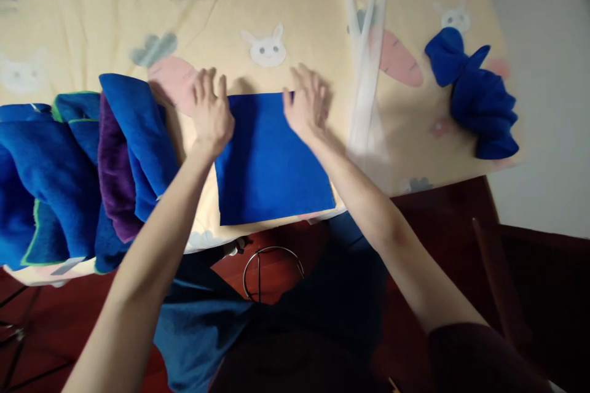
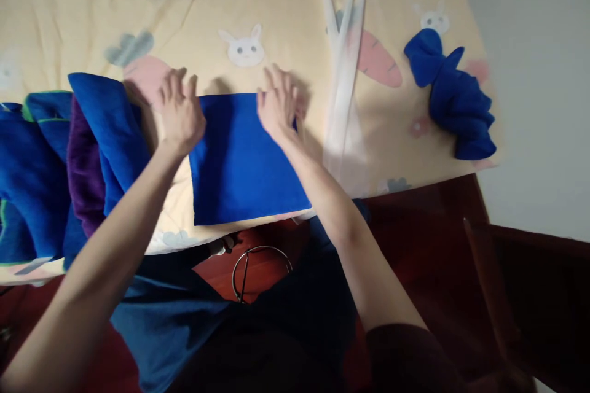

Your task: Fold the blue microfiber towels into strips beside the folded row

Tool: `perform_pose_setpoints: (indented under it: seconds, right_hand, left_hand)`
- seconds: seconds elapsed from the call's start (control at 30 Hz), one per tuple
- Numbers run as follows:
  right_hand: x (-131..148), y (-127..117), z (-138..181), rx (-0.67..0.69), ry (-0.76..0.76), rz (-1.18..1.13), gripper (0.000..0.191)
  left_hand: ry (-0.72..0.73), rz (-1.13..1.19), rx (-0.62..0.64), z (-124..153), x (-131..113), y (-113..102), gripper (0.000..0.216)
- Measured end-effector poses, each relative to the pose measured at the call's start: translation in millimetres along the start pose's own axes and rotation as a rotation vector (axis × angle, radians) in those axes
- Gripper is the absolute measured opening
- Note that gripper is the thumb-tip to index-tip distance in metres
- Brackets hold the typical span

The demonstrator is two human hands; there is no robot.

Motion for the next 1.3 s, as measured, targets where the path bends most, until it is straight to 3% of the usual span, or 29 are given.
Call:
perform_pose_setpoints:
  seconds: [0.1,0.2,0.3,0.43,0.63,0.7,0.8,0.93,1.0,1.1,1.3]
  right_hand:
    - [52.0,24.0,30.3,0.25,-0.139,0.026,0.058]
    - [67.6,33.8,49.0,0.359,-0.137,0.087,0.062]
    - [50.7,22.5,47.8,0.339,-0.067,0.172,0.065]
    - [8.3,-3.7,37.8,0.293,0.041,0.28,0.066]
    - [-37.3,-16.5,24.7,0.346,0.049,0.31,0.066]
    - [-34.2,-12.9,20.3,0.35,0.061,0.307,0.066]
    - [-3.7,-5.2,30.7,0.335,0.008,0.286,0.065]
    - [50.8,-1.3,85.7,0.391,-0.157,0.18,0.062]
    - [60.6,-7.0,113.0,0.409,-0.148,0.178,0.062]
    - [50.2,-23.6,130.6,0.381,-0.073,0.224,0.062]
    - [14.7,-51.0,121.7,0.395,0.033,0.285,0.063]
  left_hand:
    - [0.083,0.095,0.083,29.1,-24.5,28.8,0.054]
    - [0.044,0.092,0.098,46.6,-17.3,50.1,0.06]
    - [-0.005,0.061,0.033,50.2,1.1,52.3,0.066]
    - [-0.045,0.04,-0.021,46.5,15.8,48.3,0.067]
    - [-0.044,0.066,-0.011,39.0,24.9,50.7,0.066]
    - [-0.024,0.07,0.012,39.8,20.4,48.6,0.066]
    - [0.057,0.064,0.075,54.3,-0.5,46.7,0.066]
    - [0.129,0.077,0.161,96.6,-31.3,49.1,0.066]
    - [0.105,0.087,0.154,115.5,-34.9,46.6,0.065]
    - [0.058,0.106,0.119,130.7,-25.6,35.4,0.064]
    - [-0.034,0.121,0.098,137.1,-1.0,19.0,0.067]
Point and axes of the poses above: each hand's wrist, its own z-axis away from the middle knuckle, its own y-axis out of the palm, x = y × z, the point moved 2 cm from there along -z, towards the middle knuckle, and after that the axes turned 5 degrees about -x, right-handed, at the moved point
